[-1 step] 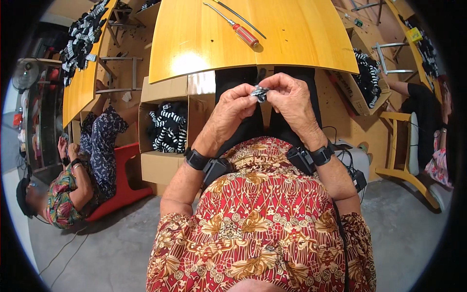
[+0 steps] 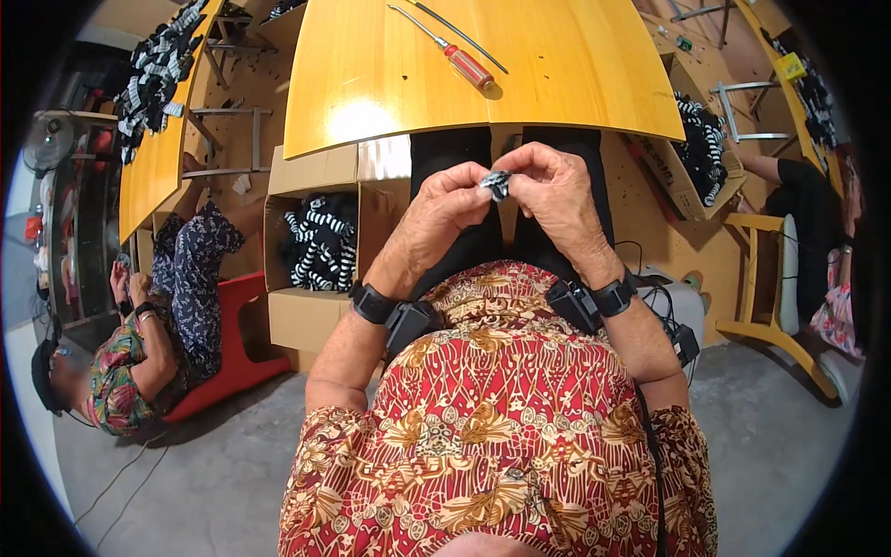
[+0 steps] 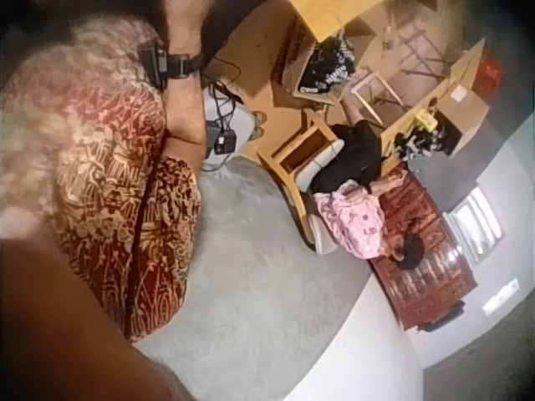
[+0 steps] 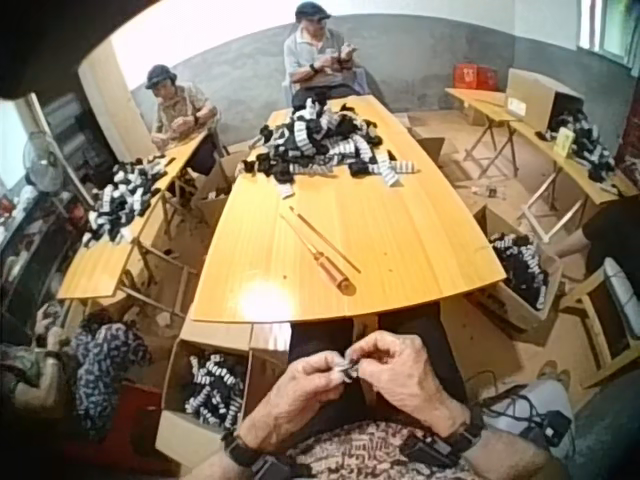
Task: The person uses a red-handled screwdriver to push the fabric of a black and white striped sock over the tool, turning it inside out. They repeat this process with multiple socks, pulling the fabric taut over the screwdriver shaft to correct the shape.
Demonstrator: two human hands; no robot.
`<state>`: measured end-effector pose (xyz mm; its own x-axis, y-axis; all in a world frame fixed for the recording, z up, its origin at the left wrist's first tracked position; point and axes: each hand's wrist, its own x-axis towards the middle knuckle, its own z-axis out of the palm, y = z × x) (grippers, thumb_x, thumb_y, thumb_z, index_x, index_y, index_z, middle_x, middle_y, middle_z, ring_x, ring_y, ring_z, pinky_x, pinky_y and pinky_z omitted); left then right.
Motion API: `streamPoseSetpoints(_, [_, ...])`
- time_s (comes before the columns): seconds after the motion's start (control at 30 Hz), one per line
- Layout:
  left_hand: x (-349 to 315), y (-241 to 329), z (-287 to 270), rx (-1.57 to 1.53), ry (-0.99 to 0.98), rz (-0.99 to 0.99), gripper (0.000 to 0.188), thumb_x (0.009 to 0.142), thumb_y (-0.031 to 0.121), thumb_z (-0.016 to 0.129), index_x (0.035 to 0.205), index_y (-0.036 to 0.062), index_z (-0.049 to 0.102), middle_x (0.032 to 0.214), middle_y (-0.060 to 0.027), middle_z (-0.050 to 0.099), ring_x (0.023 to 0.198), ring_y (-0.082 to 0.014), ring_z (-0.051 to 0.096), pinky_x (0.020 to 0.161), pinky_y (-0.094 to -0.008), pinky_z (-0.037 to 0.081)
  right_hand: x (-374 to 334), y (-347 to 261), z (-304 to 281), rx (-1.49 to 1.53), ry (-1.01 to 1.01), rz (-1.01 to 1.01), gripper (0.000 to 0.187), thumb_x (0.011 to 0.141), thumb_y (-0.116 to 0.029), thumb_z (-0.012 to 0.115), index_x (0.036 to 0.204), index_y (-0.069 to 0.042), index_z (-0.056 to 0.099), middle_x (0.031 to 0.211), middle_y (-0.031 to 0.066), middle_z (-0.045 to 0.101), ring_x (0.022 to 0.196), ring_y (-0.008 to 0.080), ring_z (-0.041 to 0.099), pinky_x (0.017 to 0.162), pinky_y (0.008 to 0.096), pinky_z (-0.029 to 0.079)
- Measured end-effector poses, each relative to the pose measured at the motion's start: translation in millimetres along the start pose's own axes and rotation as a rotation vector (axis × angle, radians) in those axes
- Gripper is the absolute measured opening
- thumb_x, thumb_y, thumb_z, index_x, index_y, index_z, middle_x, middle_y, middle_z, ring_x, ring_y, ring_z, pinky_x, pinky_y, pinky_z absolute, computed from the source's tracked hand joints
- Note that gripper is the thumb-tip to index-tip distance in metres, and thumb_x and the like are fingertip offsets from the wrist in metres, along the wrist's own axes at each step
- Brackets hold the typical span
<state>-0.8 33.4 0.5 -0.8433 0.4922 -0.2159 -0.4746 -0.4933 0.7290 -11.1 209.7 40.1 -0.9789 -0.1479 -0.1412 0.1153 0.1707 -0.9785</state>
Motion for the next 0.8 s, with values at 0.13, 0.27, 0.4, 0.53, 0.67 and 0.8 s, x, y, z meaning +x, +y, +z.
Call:
streamPoseSetpoints(0.13, [-4, 5, -6, 0.189, -0.058, 0.017, 0.012, 0.090, 0.016, 0.065, 0.097, 0.0069, 0.062, 0.076, 0.0070, 0.053, 0.065, -0.0018, 0.044, 0.058, -0.0163, 0.034, 2, 8, -5, 0.096, -0.124, 0.096, 0.009, 0.079, 0.000, 0.059, 0.086, 0.000, 0.065, 0.077, -0.0001, 0.062, 0.067, 0.0041, 0.055, 0.059, 0.0206, 0.046])
streamPoseSetpoints(0.27, [-6, 1, 3, 0.346, 0.128, 0.085, 0.012, 0.092, 0.019, 0.065, 0.096, 0.0078, 0.062, 0.078, 0.0052, 0.057, 0.066, -0.0022, 0.051, 0.057, -0.0156, 0.037, 0, 19, -6, 0.315, -0.104, 0.075, 0.008, 0.082, 0.000, 0.059, 0.089, -0.001, 0.063, 0.079, -0.0011, 0.061, 0.068, 0.0041, 0.054, 0.060, 0.0192, 0.044])
streamPoseSetpoints(0.4, [-6, -11, 5, 0.369, 0.226, 0.107, 0.011, 0.092, 0.017, 0.064, 0.095, 0.0072, 0.062, 0.079, 0.0036, 0.059, 0.063, -0.0034, 0.054, 0.054, -0.0159, 0.040, -4, 27, -7, 0.374, -0.084, 0.064, 0.008, 0.084, 0.000, 0.059, 0.091, -0.002, 0.062, 0.079, -0.0011, 0.060, 0.066, 0.0034, 0.051, 0.058, 0.0178, 0.042])
streamPoseSetpoints(0.53, [-6, -15, 13, 0.331, 0.284, 0.145, 0.009, 0.092, 0.015, 0.064, 0.095, 0.0068, 0.062, 0.079, 0.0030, 0.059, 0.062, -0.0041, 0.054, 0.053, -0.0156, 0.040, -7, 26, -2, 0.441, -0.070, 0.007, 0.008, 0.084, 0.000, 0.059, 0.091, -0.002, 0.062, 0.079, -0.0009, 0.059, 0.063, 0.0028, 0.049, 0.054, 0.0175, 0.040])
streamPoseSetpoints(0.67, [-7, -25, 14, 0.263, 0.300, 0.215, 0.007, 0.091, 0.011, 0.063, 0.095, 0.0066, 0.061, 0.081, 0.0027, 0.059, 0.064, -0.0034, 0.051, 0.055, -0.0160, 0.040, -7, 30, -9, 0.495, -0.202, 0.017, 0.008, 0.085, -0.001, 0.061, 0.093, -0.001, 0.062, 0.082, 0.0008, 0.061, 0.062, 0.0030, 0.049, 0.052, 0.0167, 0.039])
streamPoseSetpoints(0.8, [-11, -31, 14, 0.226, 0.334, 0.293, 0.007, 0.090, 0.010, 0.063, 0.096, 0.0072, 0.060, 0.082, 0.0034, 0.058, 0.065, -0.0032, 0.047, 0.057, -0.0169, 0.038, -17, 26, -11, 0.418, -0.199, 0.071, 0.014, 0.085, -0.003, 0.062, 0.099, 0.000, 0.063, 0.085, 0.0027, 0.064, 0.065, 0.0044, 0.056, 0.055, 0.0167, 0.045])
